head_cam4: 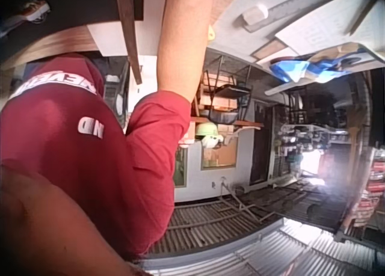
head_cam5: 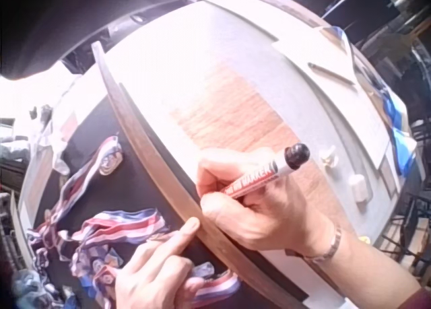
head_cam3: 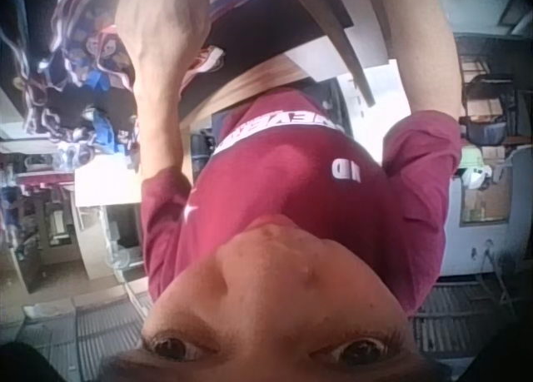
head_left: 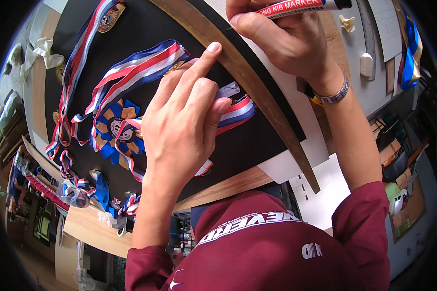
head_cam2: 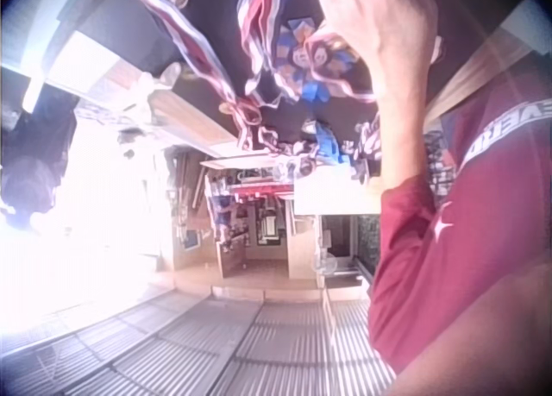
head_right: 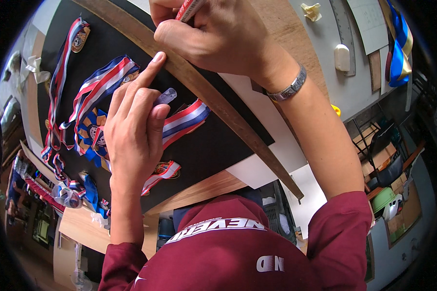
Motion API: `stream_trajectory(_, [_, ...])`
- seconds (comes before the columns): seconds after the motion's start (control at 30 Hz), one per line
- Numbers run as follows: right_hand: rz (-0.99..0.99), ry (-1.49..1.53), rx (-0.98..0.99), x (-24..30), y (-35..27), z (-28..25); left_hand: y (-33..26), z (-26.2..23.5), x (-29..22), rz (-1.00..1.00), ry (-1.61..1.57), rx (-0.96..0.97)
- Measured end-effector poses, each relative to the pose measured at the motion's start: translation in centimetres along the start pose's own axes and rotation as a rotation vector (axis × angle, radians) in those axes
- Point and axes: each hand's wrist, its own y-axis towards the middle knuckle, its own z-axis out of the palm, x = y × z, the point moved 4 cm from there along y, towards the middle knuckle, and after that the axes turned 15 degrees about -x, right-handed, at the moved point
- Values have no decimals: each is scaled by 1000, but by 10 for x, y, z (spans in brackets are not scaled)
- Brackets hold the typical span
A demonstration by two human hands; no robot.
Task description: The person measures and marks a white board with a ruler and pencil, then flips it to apply double-sided tape. They peel the backing off the tape and place a black board with medals on top. Finally, they use a utility knife to trim the edges of the black board.
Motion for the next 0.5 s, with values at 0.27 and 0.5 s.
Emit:
stream_trajectory(0.27, [71,185,-175,-4,5,-13,-2,1,2,-51,-35,6])
stream_trajectory(0.5, [335,434,-308,-4,11,-24,-2,-1,-3,-24,3,10])
